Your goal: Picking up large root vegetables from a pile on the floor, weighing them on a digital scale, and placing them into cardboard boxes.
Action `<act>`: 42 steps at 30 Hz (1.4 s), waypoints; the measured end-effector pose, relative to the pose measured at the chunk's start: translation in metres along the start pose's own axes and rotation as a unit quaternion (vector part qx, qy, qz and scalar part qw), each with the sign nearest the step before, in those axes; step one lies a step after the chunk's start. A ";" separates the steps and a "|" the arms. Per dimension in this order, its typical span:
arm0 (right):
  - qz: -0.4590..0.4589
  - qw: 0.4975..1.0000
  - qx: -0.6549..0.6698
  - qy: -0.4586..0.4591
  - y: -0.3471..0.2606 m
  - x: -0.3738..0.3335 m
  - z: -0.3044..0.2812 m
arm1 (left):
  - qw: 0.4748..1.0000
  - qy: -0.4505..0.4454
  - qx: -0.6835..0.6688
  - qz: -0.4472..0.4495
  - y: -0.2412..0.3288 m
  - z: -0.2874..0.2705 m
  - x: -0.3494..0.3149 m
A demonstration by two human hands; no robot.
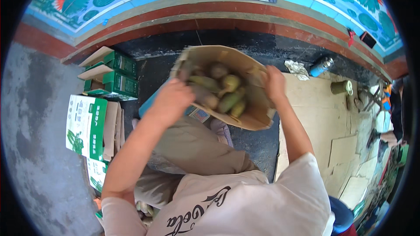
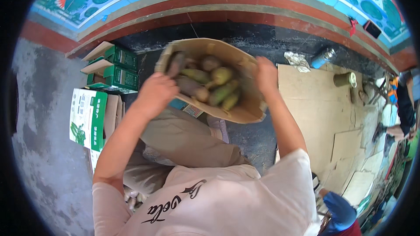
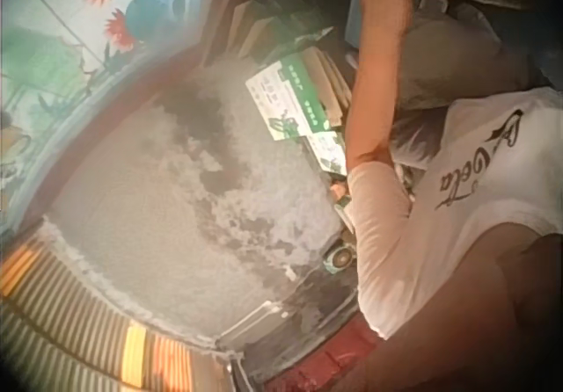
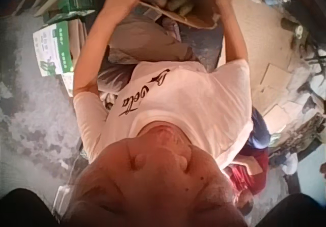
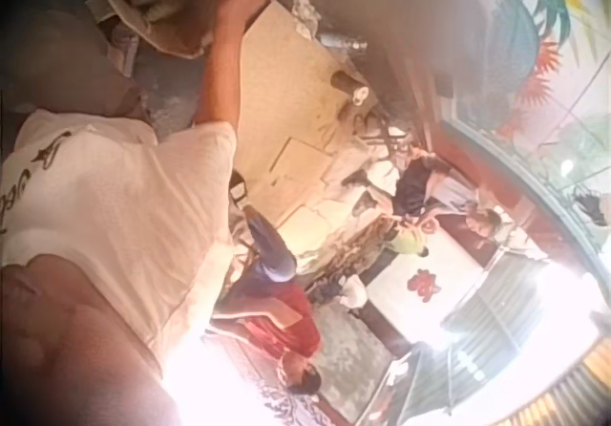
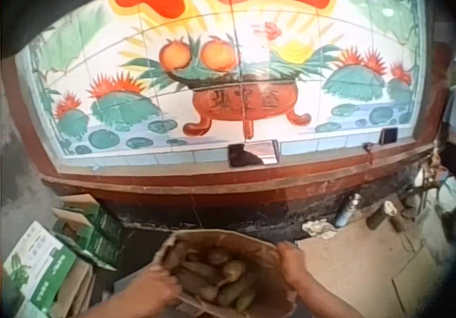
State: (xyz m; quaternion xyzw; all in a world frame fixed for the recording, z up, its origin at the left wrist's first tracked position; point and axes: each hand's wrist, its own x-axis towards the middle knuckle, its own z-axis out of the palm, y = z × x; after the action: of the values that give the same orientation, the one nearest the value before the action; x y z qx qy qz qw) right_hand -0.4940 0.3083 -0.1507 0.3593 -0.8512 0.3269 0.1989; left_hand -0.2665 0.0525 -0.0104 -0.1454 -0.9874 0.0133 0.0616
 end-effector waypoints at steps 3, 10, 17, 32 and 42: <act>0.090 0.990 -0.079 -0.075 0.032 -0.031 -0.074 | 0.996 0.033 -0.066 0.047 0.046 0.033 0.040; 0.192 0.936 -0.250 -0.155 0.132 -0.149 -0.236 | 0.978 0.014 -0.134 0.161 0.203 0.112 0.121; 0.144 0.911 -0.294 -0.249 0.206 -0.298 -0.281 | 0.968 -0.045 -0.189 0.159 0.212 0.093 0.109; 0.137 0.932 -0.135 -0.307 0.081 -0.045 -0.163 | 0.809 0.384 -0.106 -0.433 0.005 -0.029 -0.168; -0.117 0.955 0.131 -0.237 -0.165 0.102 -0.070 | 0.635 0.475 0.019 -0.609 0.001 -0.023 -0.315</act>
State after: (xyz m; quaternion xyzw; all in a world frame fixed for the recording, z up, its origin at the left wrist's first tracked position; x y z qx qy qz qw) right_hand -0.4317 0.2208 0.0251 0.5468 -0.7753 0.3155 -0.0209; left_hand 0.0363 -0.0375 -0.0245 0.5033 -0.6864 -0.0790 0.5190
